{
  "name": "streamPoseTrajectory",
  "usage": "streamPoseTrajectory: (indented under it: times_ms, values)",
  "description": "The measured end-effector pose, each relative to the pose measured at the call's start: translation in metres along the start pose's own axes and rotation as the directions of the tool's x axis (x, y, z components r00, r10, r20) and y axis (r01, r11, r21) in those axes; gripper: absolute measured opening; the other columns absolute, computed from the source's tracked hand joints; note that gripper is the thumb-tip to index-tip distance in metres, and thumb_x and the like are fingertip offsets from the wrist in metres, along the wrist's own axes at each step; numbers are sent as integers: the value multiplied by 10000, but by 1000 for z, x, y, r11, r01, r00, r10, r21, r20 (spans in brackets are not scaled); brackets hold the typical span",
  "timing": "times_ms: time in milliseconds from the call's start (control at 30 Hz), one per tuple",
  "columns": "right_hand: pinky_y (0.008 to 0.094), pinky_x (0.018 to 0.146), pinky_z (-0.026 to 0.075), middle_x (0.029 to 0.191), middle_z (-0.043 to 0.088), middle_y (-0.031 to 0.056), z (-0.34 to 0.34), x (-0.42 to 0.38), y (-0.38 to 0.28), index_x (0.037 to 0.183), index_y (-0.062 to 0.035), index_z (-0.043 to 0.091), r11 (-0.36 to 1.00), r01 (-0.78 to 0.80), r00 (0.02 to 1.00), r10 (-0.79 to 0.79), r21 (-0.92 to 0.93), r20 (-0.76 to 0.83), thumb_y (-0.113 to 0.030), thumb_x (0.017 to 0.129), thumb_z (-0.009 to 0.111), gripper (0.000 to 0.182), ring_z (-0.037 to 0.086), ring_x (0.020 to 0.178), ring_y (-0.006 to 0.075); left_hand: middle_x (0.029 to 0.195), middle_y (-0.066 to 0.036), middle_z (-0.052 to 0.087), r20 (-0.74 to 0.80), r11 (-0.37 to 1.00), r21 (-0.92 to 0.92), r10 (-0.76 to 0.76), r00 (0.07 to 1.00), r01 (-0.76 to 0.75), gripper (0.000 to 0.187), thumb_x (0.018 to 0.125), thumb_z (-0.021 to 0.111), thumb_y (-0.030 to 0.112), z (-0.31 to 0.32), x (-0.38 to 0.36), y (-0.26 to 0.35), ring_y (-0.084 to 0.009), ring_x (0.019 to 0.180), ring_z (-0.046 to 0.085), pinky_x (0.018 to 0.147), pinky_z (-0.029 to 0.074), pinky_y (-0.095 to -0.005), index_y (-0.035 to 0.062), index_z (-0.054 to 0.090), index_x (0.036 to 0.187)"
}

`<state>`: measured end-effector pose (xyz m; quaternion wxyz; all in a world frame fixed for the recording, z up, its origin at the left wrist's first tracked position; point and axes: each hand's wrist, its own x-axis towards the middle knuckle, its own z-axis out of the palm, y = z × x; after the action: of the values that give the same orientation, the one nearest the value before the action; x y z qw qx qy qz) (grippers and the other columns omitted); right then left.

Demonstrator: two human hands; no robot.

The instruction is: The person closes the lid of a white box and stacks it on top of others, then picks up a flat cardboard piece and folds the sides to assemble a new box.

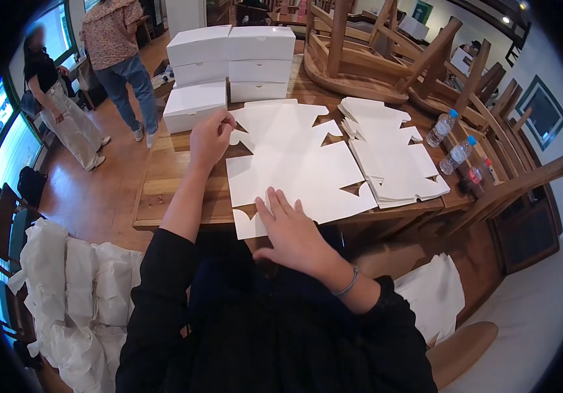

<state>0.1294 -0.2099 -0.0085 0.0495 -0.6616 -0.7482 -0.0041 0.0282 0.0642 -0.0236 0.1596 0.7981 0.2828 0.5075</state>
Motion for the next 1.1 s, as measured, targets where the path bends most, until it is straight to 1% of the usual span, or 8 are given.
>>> streamPoseTrajectory:
  times_ms: [200, 300, 400, 500, 633, 867, 1000, 1100]
  values:
    - [535, 1077, 501, 1279, 658, 308, 22, 1, 7, 1385, 42, 584, 986, 43, 921, 23, 161, -388, -307, 1062, 553, 476, 639, 1231, 417, 773, -50, 690, 45, 998, 21, 57, 997, -58, 103, 883, 591, 29, -3, 0, 10, -205, 645, 629, 635, 496, -349, 80, 677, 909]
    - [482, 886, 597, 819, 702, 258, -1, 4, 10, 1201, 26, 694, 876, -251, 939, 324, 412, -117, -283, 1082, 517, 375, 721, 807, 413, 819, -51, 699, 143, 995, -96, -14, 990, 28, 166, 868, 548, -22, -8, 10, 26, -192, 733, 645, 662, 503, -351, 61, 680, 922]
    - [487, 542, 445, 553, 513, 212, 18, 7, 11, 896, 20, 682, 894, -80, 827, 306, 440, -471, -243, 1075, 564, 340, 553, 503, 411, 896, -54, 710, 309, 952, -298, 161, 937, -65, 293, 809, 472, -121, -16, 33, 48, -190, 874, 655, 719, 502, -351, 43, 681, 934]
    - [456, 504, 427, 578, 544, 215, 25, 7, 8, 848, 16, 674, 894, -75, 772, 333, 442, -542, -245, 1075, 558, 365, 577, 518, 400, 949, -68, 708, 646, 921, -356, 364, 671, -156, 374, 743, 428, -185, -19, 51, 45, -210, 980, 647, 786, 504, -348, 32, 687, 904]
    - [459, 527, 497, 599, 588, 216, 32, 6, 10, 898, 20, 696, 864, -165, 783, 408, 476, -470, -233, 1067, 553, 336, 614, 540, 400, 951, -87, 714, 671, 958, -160, 282, 686, -238, 370, 703, 443, -209, -8, 44, 34, -236, 1008, 663, 824, 525, -344, 17, 702, 840]
    - [452, 481, 411, 558, 539, 190, 33, 11, 4, 760, 17, 629, 827, -124, 700, 464, 549, -542, -201, 1075, 548, 391, 567, 478, 361, 1046, -110, 719, 793, 920, -369, 239, 561, 130, 369, 742, 473, -186, -17, 38, -1, -221, 1041, 674, 868, 556, -352, 1, 732, 927]
    - [430, 477, 388, 553, 526, 184, 35, 10, 8, 763, 27, 619, 773, -130, 671, 530, 621, -519, -192, 1082, 540, 394, 550, 461, 347, 1265, -113, 690, 889, 977, -158, 79, 451, 140, 486, 781, 476, -159, -37, 42, 12, -264, 1224, 612, 1068, 461, -359, 62, 756, 1111]
    - [422, 482, 390, 558, 530, 188, 37, 11, 12, 772, 35, 619, 735, -145, 668, 567, 663, -482, -202, 1084, 541, 400, 559, 463, 333, 1361, -84, 665, 956, 953, -142, 62, 287, 266, 474, 784, 688, -53, -33, 37, 5, -269, 1320, 562, 1123, 426, -350, 141, 774, 1208]
